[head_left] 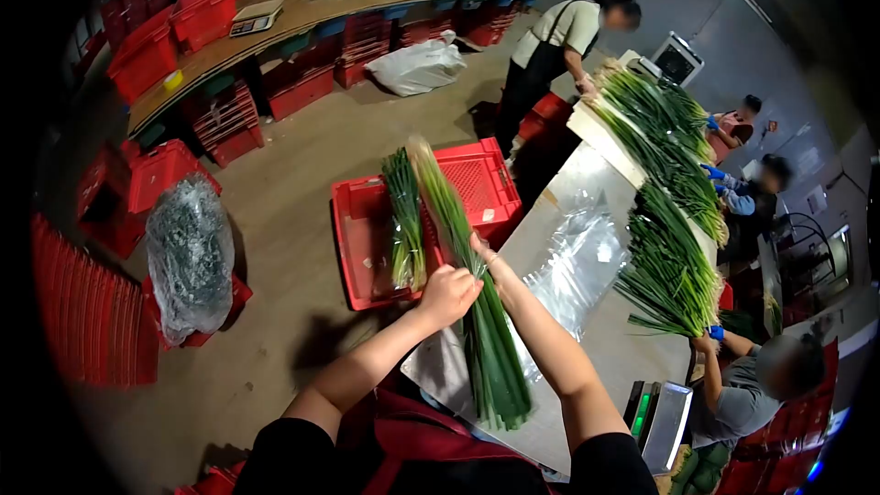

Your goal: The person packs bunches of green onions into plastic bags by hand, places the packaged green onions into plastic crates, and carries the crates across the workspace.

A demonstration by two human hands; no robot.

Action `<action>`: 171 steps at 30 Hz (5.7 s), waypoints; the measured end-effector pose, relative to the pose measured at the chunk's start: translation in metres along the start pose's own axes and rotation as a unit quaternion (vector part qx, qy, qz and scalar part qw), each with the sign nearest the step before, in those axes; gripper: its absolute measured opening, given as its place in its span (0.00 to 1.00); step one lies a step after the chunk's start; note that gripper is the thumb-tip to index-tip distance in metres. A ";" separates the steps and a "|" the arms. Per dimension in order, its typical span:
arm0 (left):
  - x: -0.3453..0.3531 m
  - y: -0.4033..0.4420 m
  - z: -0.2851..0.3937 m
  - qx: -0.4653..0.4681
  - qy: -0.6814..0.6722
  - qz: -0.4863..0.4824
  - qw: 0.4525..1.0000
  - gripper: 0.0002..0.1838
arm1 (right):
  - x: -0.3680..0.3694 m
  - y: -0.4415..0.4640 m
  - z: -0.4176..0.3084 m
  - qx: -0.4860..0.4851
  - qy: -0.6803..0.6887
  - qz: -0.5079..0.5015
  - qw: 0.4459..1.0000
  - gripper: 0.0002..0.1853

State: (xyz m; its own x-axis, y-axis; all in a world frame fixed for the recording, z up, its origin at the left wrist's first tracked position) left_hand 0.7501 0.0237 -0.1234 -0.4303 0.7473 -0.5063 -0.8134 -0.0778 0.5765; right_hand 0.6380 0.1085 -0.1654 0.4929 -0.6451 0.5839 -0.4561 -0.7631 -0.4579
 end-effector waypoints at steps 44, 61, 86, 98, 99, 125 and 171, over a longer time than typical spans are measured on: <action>0.215 -0.050 -0.023 0.029 -0.151 -0.494 0.856 0.13 | -0.156 -0.229 0.191 -0.194 0.139 0.423 0.874 0.04; 0.242 -0.108 0.029 0.295 0.086 -0.583 0.753 0.06 | -0.145 -0.260 0.258 -0.161 0.132 0.396 0.894 0.08; 0.219 -0.101 0.017 -0.195 -0.285 -0.603 0.719 0.06 | -0.126 -0.209 0.195 -0.125 -0.269 0.530 0.794 0.28; 0.200 -0.083 0.017 -0.052 -0.216 -0.559 0.799 0.08 | -0.107 -0.212 0.196 -0.203 -0.060 0.347 0.914 0.20; 0.200 -0.087 0.022 -0.053 -0.208 -0.566 0.796 0.09 | -0.110 -0.207 0.200 -0.204 -0.061 0.348 0.913 0.20; 0.227 -0.142 0.053 0.184 0.017 -0.642 0.744 0.21 | -0.092 -0.368 0.447 0.029 -0.141 0.620 0.771 0.16; 0.678 -0.518 0.856 0.416 -0.179 -0.789 0.416 0.06 | -0.170 -0.952 0.869 -0.045 0.533 0.674 0.509 0.15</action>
State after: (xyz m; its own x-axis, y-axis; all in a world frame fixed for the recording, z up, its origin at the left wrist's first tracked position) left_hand 1.2148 1.1356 -0.2169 0.5885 -0.5026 -0.6333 0.5077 0.8393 -0.1943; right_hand 1.6318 0.9098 -0.4111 -0.9739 -0.1538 -0.1672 0.0978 0.3804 -0.9196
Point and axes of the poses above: each hand's wrist, its own y-axis towards the middle knuckle, its own x-axis out of the palm, z = x × y, the point moved 2 cm from there along y, towards the middle knuckle, and after that the axes turned 9 degrees about -z, right-handed, at the moved point
